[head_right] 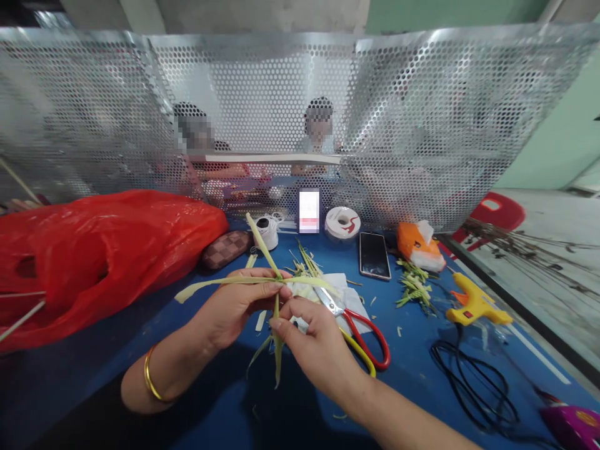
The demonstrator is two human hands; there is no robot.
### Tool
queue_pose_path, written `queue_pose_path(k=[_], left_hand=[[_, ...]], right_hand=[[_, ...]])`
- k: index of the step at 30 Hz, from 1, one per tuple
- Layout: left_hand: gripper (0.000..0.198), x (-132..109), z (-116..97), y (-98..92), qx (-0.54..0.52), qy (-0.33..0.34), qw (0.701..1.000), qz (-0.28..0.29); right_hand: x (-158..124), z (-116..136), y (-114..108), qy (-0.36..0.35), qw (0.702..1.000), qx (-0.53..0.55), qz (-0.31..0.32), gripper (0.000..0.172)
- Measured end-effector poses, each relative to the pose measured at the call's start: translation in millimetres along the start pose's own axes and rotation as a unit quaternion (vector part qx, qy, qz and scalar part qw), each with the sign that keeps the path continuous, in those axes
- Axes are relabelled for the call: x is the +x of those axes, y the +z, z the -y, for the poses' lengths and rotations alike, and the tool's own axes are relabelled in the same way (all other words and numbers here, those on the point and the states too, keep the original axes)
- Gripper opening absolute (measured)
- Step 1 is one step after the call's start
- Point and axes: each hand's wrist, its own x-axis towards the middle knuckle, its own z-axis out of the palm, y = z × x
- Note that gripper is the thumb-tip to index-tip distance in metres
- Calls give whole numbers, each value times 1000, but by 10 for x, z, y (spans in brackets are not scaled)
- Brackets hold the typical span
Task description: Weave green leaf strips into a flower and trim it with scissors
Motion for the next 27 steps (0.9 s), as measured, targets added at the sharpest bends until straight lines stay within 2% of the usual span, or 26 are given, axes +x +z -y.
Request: queue_pose_path(k=[2, 4, 7, 10, 16, 27], left_hand=[[14, 0, -28, -15, 4, 1, 1000, -1], [16, -7, -53, -23, 10, 0, 1000, 6], [18, -20, -66, -18, 28, -14, 998, 53], [16, -12, -34, -8, 36, -26, 995, 93], [23, 28, 76, 21, 73, -10, 997, 39], [11, -26, 27, 50, 103, -7, 993, 57]], right_hand=[[22, -19, -6, 35, 999, 29, -11, 32], [54, -38, -14, 65, 991, 106, -43, 33], [102, -66, -26, 99, 956, 259, -101, 28], [130, -91, -35, 103, 924, 340, -142, 24], [124, -91, -56, 85, 921, 337, -175, 22], [103, -31, -115, 50, 927, 308, -208, 18]])
